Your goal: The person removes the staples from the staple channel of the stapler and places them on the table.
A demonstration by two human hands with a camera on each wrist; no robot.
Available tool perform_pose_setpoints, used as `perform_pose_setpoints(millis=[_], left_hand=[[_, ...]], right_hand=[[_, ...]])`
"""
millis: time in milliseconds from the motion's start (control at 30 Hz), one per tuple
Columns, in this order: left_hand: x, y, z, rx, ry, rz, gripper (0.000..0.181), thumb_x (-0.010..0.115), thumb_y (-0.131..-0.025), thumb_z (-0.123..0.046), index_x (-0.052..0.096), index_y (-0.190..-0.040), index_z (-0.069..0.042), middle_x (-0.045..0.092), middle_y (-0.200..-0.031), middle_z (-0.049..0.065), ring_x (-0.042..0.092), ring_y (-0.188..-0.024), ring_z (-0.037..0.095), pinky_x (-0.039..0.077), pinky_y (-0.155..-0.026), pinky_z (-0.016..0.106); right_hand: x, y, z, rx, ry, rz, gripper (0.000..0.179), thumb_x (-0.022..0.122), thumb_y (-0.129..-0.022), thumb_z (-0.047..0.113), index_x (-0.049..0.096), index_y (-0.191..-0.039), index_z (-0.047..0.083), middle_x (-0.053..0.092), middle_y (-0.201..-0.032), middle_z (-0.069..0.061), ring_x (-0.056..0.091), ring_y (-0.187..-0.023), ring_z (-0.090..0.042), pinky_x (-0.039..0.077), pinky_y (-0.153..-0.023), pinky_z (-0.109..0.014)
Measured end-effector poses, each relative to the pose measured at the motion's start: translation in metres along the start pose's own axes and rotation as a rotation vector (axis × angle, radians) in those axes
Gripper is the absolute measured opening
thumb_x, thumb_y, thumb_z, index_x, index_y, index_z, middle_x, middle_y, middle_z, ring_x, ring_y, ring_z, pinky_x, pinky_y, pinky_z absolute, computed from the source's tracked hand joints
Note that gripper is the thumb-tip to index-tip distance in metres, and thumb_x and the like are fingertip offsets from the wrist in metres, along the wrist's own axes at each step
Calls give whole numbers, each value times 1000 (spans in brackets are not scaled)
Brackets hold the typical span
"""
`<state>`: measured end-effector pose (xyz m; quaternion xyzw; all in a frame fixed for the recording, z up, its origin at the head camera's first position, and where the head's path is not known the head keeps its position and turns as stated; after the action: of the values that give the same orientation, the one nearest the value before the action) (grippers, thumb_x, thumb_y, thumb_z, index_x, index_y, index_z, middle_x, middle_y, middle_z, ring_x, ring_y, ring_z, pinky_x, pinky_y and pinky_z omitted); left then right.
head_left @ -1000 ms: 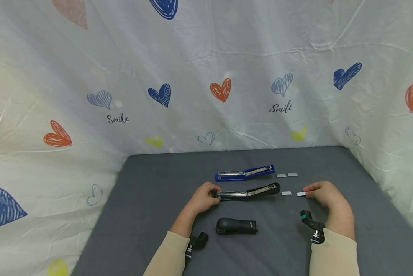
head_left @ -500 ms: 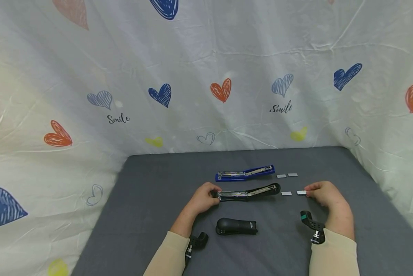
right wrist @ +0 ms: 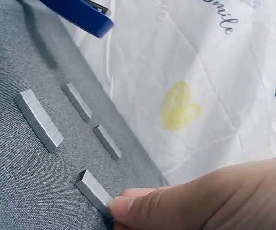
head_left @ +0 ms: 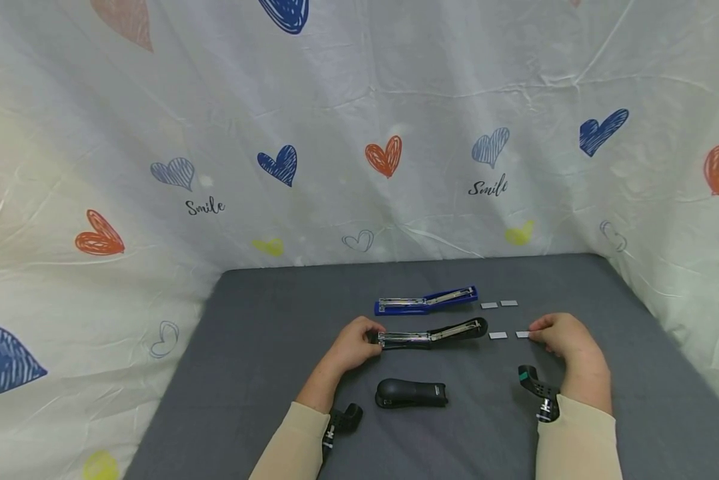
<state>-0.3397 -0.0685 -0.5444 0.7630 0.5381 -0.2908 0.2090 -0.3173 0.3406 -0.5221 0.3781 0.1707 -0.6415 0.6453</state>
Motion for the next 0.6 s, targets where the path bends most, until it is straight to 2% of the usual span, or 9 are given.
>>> perform_pose_setpoints(millis=[167,267,433,600], left_hand=[[0,1,-1,5,3,2,32,78,-84,-4,76,-116,-10,59,-105,1,47,-64,12,42,-61,31],[0,1,-1,12,6,11,32,77,-86,-5,76,-118,-9,59,-107,1,47,-63,11,42,-61,30],[-2,5,-2,27,36,26,32,76,-90,-7,74,-122,-9,60,-113,4,48,-65,12,44,-62,30],[-6,11,-4,62,40,27,33,73,-94,-7,71,-126,-9,58,-123,7,50,-67,11,46,-64,30]], right_hand=[[-1,1,3,-7,32,-16,21,65,-97,11,69,-105,-8,61,-86,-12,55,-76,-25,43,-62,-37],[-5,3,9,-22,69,-34,27,63,-100,18,69,-107,-7,63,-91,-15,57,-82,-29,46,-67,-42],[-10,10,33,-100,141,-63,38,58,-103,26,66,-115,-9,65,-109,-27,60,-96,-41,48,-81,-56],[-4,18,50,-165,167,-75,39,60,-103,29,67,-118,-7,66,-111,-26,62,-97,-40,49,-81,-57]])
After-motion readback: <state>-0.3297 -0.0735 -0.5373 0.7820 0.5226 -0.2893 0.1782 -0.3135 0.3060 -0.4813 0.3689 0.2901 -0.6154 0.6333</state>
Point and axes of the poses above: each hand's wrist, its own y-axis away from the middle knuckle, its own x-axis out of the palm, z = x × y, the point moved 7 cm from there along -y, towards the middle knuckle
